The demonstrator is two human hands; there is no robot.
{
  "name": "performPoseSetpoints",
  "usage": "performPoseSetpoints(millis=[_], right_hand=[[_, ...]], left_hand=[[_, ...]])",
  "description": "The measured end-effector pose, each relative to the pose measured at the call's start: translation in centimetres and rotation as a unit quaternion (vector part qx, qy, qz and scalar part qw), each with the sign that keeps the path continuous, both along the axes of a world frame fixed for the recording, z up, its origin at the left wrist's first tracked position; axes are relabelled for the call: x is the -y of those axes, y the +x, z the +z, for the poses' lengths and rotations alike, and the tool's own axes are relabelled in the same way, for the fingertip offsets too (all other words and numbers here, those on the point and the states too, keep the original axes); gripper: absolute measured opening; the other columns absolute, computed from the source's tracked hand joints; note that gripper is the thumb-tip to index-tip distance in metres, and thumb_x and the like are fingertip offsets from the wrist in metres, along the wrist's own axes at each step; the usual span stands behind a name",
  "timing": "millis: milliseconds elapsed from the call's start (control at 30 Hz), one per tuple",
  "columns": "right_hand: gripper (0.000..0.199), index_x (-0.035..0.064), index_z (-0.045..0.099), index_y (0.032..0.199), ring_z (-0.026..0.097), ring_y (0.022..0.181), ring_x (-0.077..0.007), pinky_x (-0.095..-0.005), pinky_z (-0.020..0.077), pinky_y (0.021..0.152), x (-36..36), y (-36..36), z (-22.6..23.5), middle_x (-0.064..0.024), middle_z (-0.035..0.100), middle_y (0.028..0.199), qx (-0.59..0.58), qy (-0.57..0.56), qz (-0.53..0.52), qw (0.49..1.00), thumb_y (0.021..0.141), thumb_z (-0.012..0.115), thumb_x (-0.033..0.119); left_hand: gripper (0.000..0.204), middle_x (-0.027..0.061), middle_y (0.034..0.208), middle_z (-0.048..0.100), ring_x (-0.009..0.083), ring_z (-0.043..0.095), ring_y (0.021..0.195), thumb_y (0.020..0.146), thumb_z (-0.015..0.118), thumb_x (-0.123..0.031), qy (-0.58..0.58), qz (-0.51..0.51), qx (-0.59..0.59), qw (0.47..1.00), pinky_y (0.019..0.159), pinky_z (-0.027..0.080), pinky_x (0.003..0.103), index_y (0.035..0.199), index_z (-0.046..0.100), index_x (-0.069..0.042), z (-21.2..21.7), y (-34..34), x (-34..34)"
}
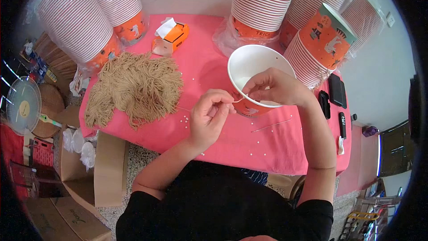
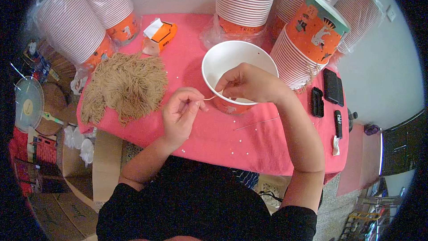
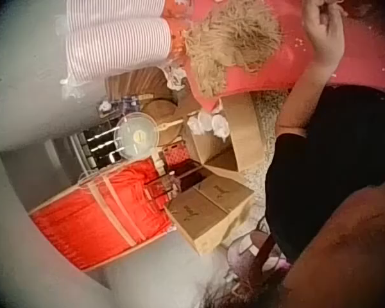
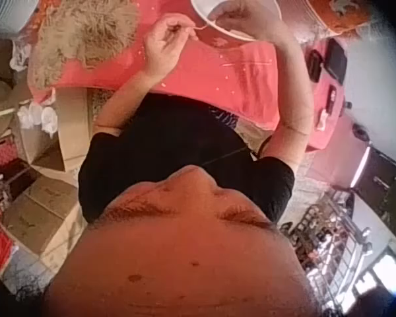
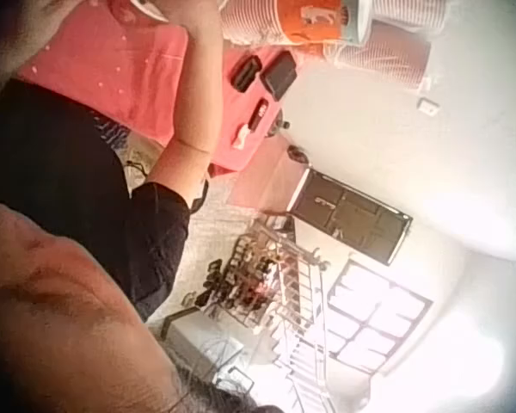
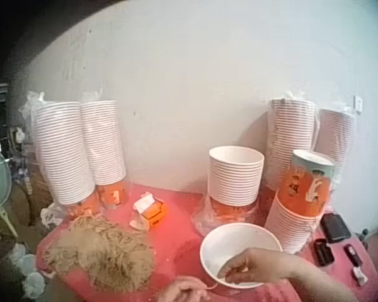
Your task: Attaching strings to paper buckets to create handles.
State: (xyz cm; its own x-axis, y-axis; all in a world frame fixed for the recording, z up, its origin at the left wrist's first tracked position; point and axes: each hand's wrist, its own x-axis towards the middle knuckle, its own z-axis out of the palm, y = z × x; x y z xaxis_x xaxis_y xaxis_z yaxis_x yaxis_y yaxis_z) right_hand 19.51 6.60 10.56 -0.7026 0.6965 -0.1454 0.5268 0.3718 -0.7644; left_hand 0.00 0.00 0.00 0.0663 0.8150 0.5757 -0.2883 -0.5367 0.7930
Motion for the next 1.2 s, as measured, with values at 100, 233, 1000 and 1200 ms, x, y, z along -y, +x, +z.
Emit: performPoseSetpoints(millis=[100,233,1000,1200], right_hand=[[0.013,0.0006,0.068,0.095,0.059,0.076,-0.0082,-0.0242,0.0478,0.075,0.0,-0.2,0.2,-0.0024,0.067,0.08,0.014,-0.005,0.002,1.0,0.083,0.063,0.0],[0.013,-0.0002,0.068,0.095,0.058,0.075,-0.007,-0.024,0.0475,0.073,-0.1,0.2,-0.2,-0.0006,0.067,0.079,0.001,-0.003,0.009,1.0,0.082,0.063,0.0],[0.017,0.0027,0.053,0.091,0.06,0.069,-0.0297,-0.0375,0.0478,0.062,2.5,4.0,2.0,-0.0143,0.056,0.077,0.008,0.42,-0.24,0.875,0.075,0.059,0.002],[0.013,0.0018,0.052,0.092,0.056,0.065,-0.0212,-0.0309,0.0465,0.06,4.5,6.9,3.6,-0.0109,0.054,0.074,0.013,0.512,-0.324,0.795,0.08,0.058,-0.001]], left_hand=[[0.012,0.0107,0.103,0.053,0.0123,0.059,0.081,0.09,0.049,0.008,0.008,0.004,0.015,1.0,0.075,0.052,0.025,0.1,0.053,0.003,-0.1,0.0,-0.1],[0.01,0.0109,0.101,0.054,0.0121,0.059,0.081,0.091,0.049,0.008,0.017,0.01,0.023,1.0,0.074,0.052,0.025,0.098,0.053,0.003,0.0,0.4,-0.1],[0.02,0.0122,0.086,0.067,0.0253,0.067,0.076,0.084,0.061,-0.007,-0.021,0.123,-0.381,0.916,0.064,0.052,0.034,0.104,0.058,-0.004,2.5,-3.1,-0.6],[0.019,0.0104,0.086,0.067,0.0169,0.064,0.075,0.086,0.06,-0.006,-0.028,0.123,-0.362,0.923,0.065,0.051,0.029,0.104,0.061,-0.003,3.6,-6.8,-1.5]])
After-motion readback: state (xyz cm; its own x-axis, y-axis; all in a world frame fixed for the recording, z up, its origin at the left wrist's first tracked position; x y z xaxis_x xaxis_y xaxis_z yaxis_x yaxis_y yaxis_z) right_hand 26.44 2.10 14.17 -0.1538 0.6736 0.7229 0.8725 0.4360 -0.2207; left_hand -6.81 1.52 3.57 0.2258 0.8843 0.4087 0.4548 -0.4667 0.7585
